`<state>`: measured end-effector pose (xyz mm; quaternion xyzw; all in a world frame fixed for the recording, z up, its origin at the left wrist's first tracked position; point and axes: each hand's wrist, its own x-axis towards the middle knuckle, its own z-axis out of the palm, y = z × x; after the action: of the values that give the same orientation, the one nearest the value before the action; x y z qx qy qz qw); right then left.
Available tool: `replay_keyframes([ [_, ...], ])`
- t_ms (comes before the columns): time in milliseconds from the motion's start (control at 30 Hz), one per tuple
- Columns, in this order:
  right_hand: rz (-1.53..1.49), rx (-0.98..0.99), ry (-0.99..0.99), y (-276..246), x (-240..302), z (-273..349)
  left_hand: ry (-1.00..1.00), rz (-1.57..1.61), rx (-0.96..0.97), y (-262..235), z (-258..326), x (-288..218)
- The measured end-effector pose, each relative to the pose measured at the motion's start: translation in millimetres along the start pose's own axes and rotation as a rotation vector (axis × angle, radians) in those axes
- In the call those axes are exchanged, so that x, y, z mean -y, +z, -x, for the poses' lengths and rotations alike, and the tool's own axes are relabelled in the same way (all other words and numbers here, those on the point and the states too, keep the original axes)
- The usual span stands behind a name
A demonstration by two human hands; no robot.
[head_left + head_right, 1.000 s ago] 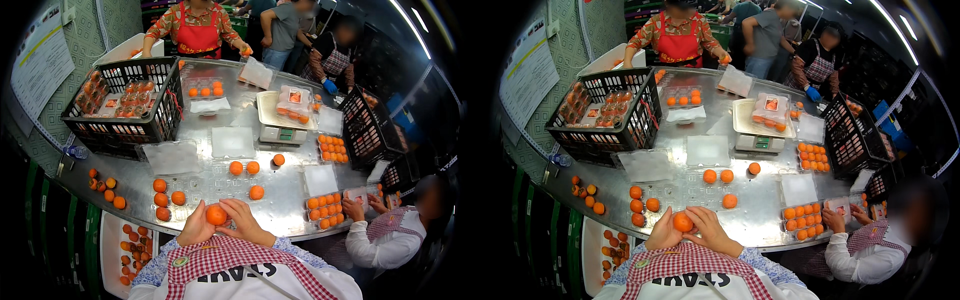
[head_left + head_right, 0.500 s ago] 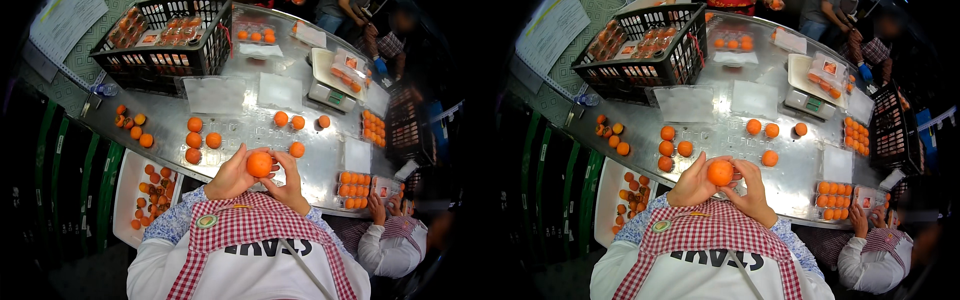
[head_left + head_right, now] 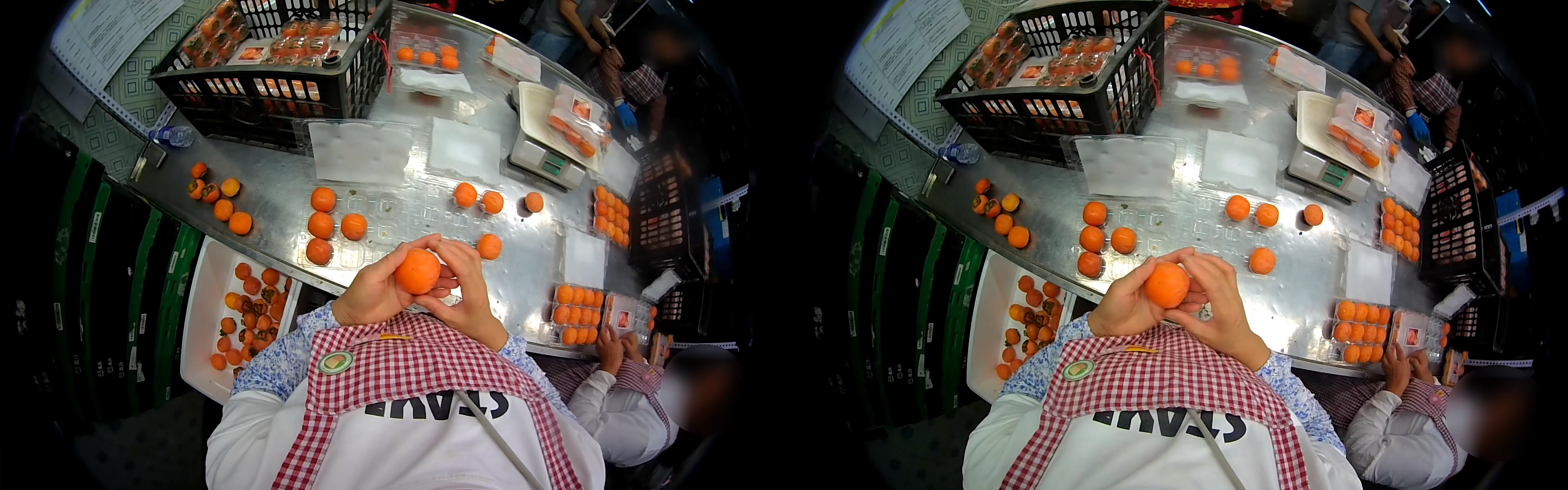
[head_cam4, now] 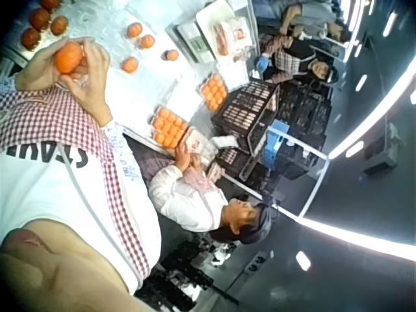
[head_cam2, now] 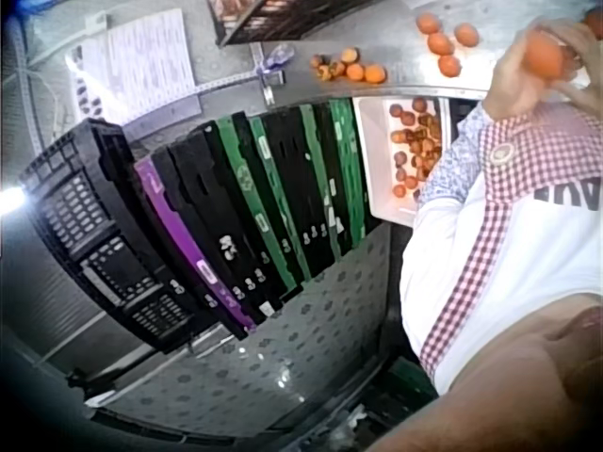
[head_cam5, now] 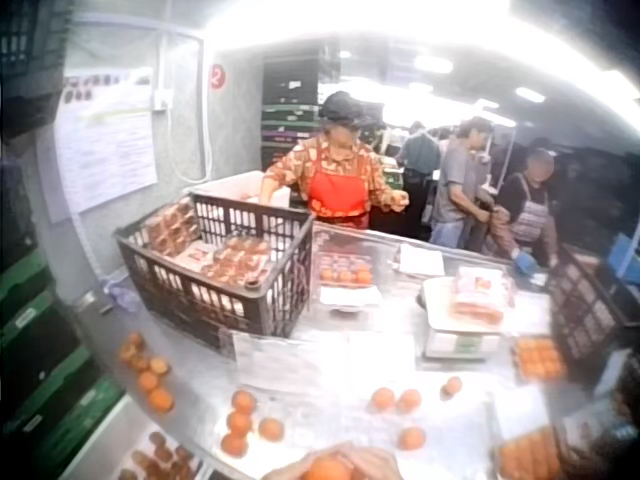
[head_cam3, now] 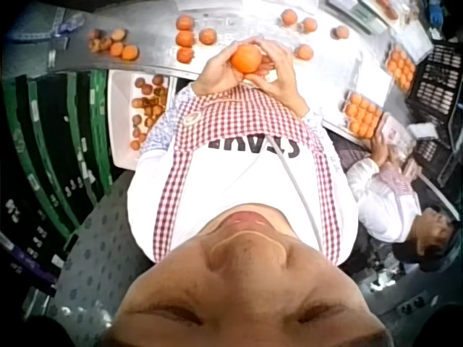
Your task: The person picks up fruit from a crate by hand, checks each piece, and places them into plastic trays on a metal table, eventually putting the filled trays into a larger crate.
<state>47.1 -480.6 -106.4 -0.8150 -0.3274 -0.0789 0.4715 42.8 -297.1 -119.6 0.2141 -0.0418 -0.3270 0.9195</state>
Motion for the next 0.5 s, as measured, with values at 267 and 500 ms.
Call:
replay_keyframes([
  [267,0.014,-0.062,0.059,10,3,-6,-0.022,0.128,-0.017,-12,-2,3],
  [500,0.074,-0.105,0.003,20,-2,-4,0.113,0.022,-0.198,-21,7,12],
])
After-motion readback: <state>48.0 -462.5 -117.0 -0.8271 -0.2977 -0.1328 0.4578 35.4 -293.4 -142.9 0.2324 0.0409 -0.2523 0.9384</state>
